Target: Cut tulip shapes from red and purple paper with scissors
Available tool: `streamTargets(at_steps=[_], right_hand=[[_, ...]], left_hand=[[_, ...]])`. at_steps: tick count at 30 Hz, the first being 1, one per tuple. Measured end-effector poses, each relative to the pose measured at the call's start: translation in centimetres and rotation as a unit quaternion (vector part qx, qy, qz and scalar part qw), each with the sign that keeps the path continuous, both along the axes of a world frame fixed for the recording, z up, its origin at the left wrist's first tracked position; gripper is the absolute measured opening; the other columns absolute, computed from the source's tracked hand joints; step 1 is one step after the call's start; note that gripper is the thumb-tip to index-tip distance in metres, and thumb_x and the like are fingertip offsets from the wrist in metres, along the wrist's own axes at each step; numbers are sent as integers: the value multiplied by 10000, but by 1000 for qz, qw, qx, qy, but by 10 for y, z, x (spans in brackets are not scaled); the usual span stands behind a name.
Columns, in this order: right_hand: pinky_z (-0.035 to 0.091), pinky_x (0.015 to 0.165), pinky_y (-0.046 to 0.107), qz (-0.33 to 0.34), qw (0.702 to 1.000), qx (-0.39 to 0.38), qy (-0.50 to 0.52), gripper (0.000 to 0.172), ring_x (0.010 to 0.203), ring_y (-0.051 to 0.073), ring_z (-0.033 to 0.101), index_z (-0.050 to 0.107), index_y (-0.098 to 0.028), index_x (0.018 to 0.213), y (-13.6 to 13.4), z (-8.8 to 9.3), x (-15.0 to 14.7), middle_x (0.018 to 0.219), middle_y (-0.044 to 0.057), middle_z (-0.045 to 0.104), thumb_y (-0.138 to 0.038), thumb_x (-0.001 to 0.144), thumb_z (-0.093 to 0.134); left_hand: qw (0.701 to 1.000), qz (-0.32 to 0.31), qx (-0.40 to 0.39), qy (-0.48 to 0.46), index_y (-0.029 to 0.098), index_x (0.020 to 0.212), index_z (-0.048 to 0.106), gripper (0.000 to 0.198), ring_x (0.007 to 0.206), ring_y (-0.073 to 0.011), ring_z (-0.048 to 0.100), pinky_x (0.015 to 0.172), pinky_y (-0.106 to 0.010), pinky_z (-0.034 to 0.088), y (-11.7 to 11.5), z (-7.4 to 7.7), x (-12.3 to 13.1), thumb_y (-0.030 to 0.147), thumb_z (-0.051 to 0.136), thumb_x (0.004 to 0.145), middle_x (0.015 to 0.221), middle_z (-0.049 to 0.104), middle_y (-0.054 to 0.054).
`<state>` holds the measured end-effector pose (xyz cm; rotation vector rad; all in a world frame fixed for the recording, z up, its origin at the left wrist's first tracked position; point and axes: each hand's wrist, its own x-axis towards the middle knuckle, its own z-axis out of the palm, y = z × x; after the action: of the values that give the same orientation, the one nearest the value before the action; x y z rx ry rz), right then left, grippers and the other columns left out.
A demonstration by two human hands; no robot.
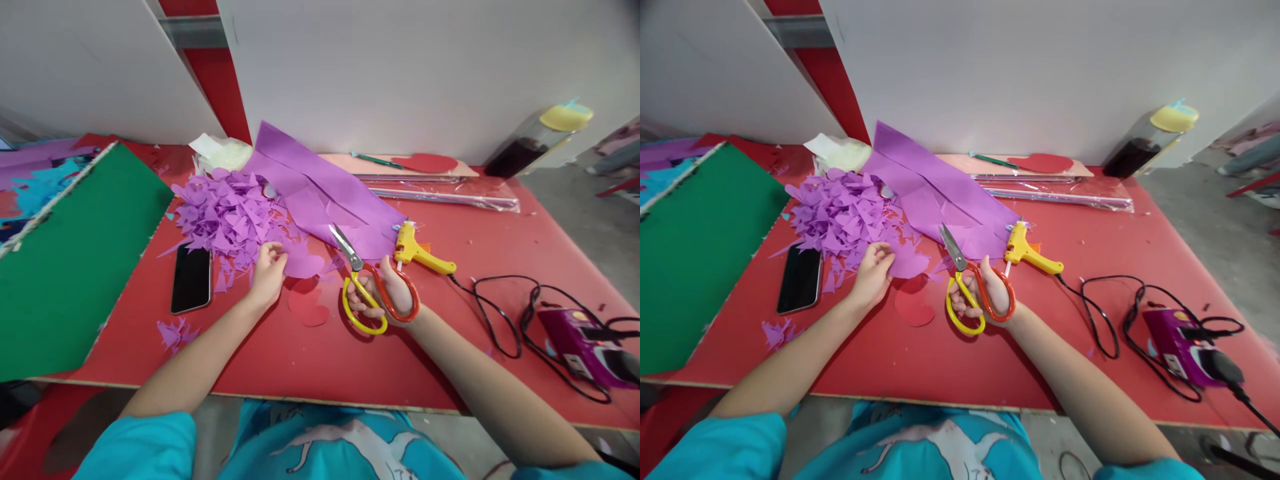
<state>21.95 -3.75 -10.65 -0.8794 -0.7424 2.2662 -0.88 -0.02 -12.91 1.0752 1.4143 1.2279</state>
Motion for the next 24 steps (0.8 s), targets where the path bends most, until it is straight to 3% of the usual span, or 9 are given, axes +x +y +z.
streamTargets(at_steps=[3,6,8,12,16,20,24], right_hand=[[164,292,150,-3,1000,8,16,787,535,139,461,600,-146,728,-1,-1,1,612,56,493,-848,702,246],[179,294,154,-6,999,6,35,777,572,151,477,588,-149,747,-1,-2,3,647,71,512,-855,682,268],[187,293,160,-4,999,3,39,790,579,157,480,580,-152,754,-1,-3,4,655,77,525,-872,655,270],[218,318,173,-5,1000,10,28,842,593,168,496,594,-153,801,-4,1,4,689,100,571,-874,669,180],[423,480,281,-4,1000,21,5,942,713,229,569,600,-116,871,-7,3,3,801,165,621,-868,672,68],[444,561,322,17,999,31,-10,983,772,246,574,581,-110,954,-7,1,4,876,190,621,-839,682,-21],[430,548,310,30,999,15,19,951,738,222,537,569,-120,951,-6,-2,5,884,178,600,-812,707,-36]], left_hand=[[996,-84,-7,-19,220,1030,473,264,810,-121,621,662,-232,499,-7,7,3,206,534,773,1019,613,-51],[959,-281,29,-27,228,1201,444,396,1105,-199,573,867,-341,497,-15,13,4,259,543,819,1254,554,-128],[936,-345,71,13,234,1256,418,441,1199,-214,517,968,-389,447,-17,15,2,244,540,833,1336,493,-138],[902,-316,184,231,229,1210,477,377,1188,-215,502,1036,-423,375,-14,18,-4,256,547,840,1270,533,-103],[828,-309,225,411,193,1045,551,397,1106,-268,493,992,-447,378,-6,21,-13,414,676,739,1124,568,-99],[784,-326,178,497,188,969,555,577,987,-282,496,885,-439,409,-1,20,-19,514,782,552,1038,541,-77],[788,-338,144,493,193,826,537,497,893,-248,487,808,-392,415,1,15,-20,476,808,520,951,523,-44]])
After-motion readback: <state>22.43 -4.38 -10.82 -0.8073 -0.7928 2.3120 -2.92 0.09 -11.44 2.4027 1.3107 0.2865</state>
